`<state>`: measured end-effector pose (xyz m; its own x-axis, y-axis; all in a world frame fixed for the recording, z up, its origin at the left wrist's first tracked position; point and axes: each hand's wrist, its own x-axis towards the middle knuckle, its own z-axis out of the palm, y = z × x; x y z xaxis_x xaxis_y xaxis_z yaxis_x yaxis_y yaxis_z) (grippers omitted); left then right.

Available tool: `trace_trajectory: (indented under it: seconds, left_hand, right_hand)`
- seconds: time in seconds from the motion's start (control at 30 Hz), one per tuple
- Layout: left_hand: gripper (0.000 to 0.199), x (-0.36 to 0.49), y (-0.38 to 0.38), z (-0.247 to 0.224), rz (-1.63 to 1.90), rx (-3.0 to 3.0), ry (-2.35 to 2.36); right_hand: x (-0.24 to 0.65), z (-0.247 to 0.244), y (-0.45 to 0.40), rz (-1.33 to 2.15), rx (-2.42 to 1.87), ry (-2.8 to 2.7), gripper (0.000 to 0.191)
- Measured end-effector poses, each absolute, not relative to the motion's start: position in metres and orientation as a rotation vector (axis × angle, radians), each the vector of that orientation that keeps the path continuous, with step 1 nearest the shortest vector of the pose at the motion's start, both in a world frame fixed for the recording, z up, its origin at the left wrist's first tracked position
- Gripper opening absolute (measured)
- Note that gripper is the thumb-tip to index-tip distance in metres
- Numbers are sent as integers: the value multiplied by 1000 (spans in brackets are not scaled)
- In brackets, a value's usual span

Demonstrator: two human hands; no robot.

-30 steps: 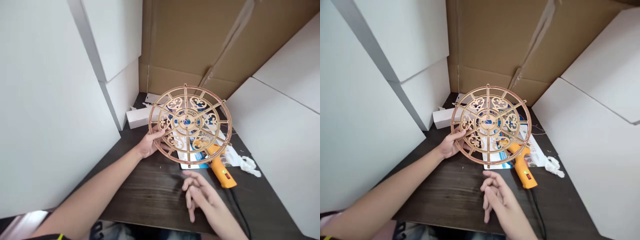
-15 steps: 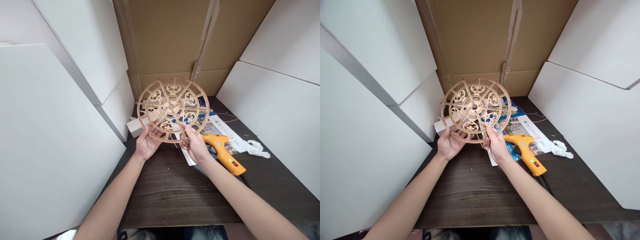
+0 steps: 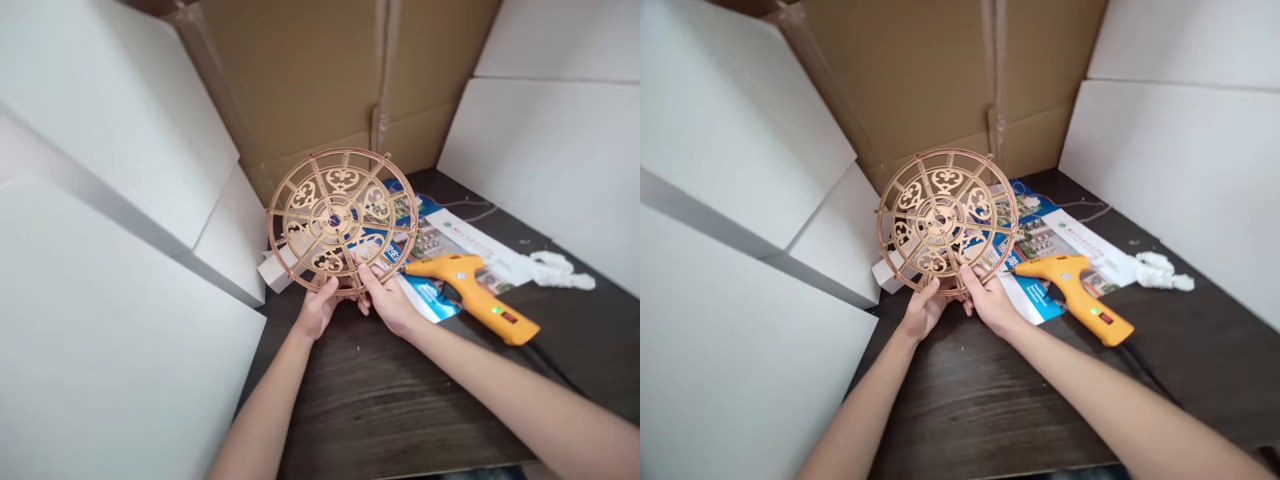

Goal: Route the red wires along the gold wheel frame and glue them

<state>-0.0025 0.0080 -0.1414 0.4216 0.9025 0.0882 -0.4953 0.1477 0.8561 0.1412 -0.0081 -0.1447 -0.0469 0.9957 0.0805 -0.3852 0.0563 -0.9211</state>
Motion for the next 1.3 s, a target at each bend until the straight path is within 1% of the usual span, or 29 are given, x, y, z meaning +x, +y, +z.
trace_trajectory:
  seconds: [0.2,0.4,0.53,0.77,0.97,1.03,1.17,1.23,1.3]
  left_hand:
    - [29,5,8,-136,1027,1038,635]
    - [40,11,9,-135,1041,1163,747]
    - [41,13,10,-138,1020,1201,772]
    - [47,16,11,-138,1014,1114,722]
    - [33,11,12,-136,1028,939,663]
    - [33,10,12,-134,1013,933,645]
    - [41,8,11,-135,1075,927,623]
    - [46,6,11,-138,1106,930,605]
    - [44,5,11,-141,1125,950,588]
  right_hand:
    - [149,-142,-6,1355,-769,-970,47]
    - [153,-144,-1,1334,-693,-989,40]
    - [155,-147,2,1343,-643,-994,38]
    - [158,-148,2,1350,-695,-1079,44]
    - [160,-143,-4,1435,-654,-1159,53]
    - [160,-145,-3,1445,-668,-1147,49]
    - [160,-147,0,1462,-710,-1140,33]
    - [160,-147,0,1463,-742,-1141,29]
    - [158,-146,0,1464,-769,-1156,31]
